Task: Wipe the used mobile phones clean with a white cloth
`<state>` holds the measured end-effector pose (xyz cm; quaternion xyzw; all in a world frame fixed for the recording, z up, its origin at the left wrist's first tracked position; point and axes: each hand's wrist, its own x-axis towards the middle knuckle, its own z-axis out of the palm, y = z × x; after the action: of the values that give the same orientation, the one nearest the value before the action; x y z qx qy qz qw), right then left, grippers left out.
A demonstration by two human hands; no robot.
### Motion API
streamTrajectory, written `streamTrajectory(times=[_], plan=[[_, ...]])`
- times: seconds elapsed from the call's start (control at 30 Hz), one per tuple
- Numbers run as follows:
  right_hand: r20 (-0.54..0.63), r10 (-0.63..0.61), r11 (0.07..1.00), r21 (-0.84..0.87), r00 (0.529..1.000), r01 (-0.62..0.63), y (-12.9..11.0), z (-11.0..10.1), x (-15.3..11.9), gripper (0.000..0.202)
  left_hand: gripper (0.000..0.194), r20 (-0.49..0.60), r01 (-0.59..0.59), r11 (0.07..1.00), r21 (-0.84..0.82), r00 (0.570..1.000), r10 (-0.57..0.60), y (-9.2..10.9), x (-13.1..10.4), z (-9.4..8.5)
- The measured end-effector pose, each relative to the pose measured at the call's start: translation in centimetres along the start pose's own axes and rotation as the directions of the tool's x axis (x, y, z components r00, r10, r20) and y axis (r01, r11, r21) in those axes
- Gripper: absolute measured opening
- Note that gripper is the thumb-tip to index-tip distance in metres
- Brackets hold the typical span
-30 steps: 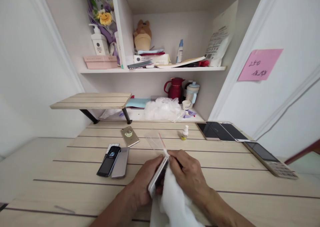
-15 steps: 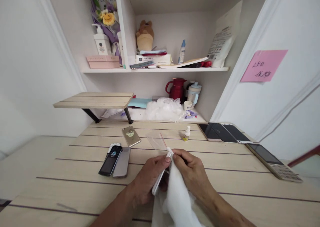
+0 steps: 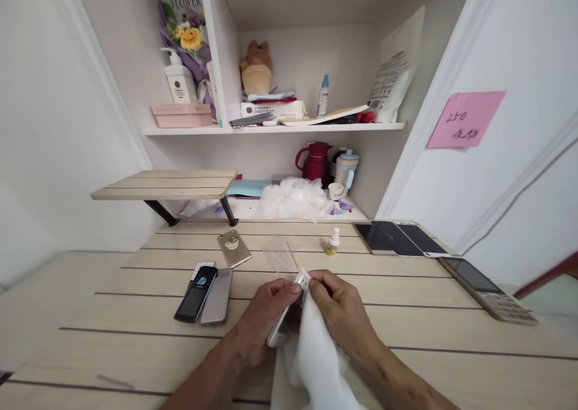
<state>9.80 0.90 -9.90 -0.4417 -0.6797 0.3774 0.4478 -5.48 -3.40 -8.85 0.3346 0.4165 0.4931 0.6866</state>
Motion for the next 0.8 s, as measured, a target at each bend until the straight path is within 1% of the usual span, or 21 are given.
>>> streamTrajectory(times=[0.13, 0.2, 0.27, 0.33, 0.4, 0.47, 0.6, 0.8], plan=[[-0.036, -0.078, 0.997, -0.023, 0.996, 0.077, -0.8, -0.2, -0.2, 0.028, 0.033, 0.030, 0.014, 1.000, -0.013, 0.999, -0.014, -0.1, -0.2, 0.4], [-0.047, -0.102, 0.994, -0.035, 0.994, 0.101, -0.8, -0.2, -0.3, 0.029, 0.034, 0.021, 0.000, 1.000, 0.003, 1.000, 0.000, -0.3, -0.3, 0.6], [-0.046, -0.114, 0.992, -0.054, 0.992, 0.112, -0.6, -0.1, -0.2, 0.029, 0.036, -0.018, -0.039, 0.998, 0.057, 0.999, 0.040, -0.4, -0.4, 0.7], [-0.039, -0.113, 0.991, -0.076, 0.993, 0.110, -0.2, 0.0, -0.1, 0.028, 0.037, -0.059, -0.105, 0.983, 0.148, 0.992, 0.115, -0.6, -0.3, 0.7], [-0.032, -0.104, 0.990, -0.098, 0.994, 0.100, 0.2, 0.0, 0.1, 0.027, 0.039, -0.069, -0.165, 0.960, 0.225, 0.980, 0.185, -0.7, -0.1, 0.5], [-0.030, -0.095, 0.989, -0.115, 0.995, 0.091, 0.6, 0.0, 0.2, 0.026, 0.041, -0.054, -0.193, 0.944, 0.267, 0.975, 0.215, -0.7, 0.0, 0.3], [-0.044, -0.100, 0.988, -0.124, 0.994, 0.094, 0.6, -0.1, 0.3, 0.026, 0.043, -0.023, -0.212, 0.926, 0.313, 0.973, 0.231, -0.4, 0.1, 0.0], [-0.051, -0.209, 0.974, -0.102, 0.977, 0.203, -0.4, -0.1, -0.4, 0.026, 0.042, 0.002, -0.202, 0.899, 0.390, 0.976, 0.218, -0.5, 0.0, 0.1]])
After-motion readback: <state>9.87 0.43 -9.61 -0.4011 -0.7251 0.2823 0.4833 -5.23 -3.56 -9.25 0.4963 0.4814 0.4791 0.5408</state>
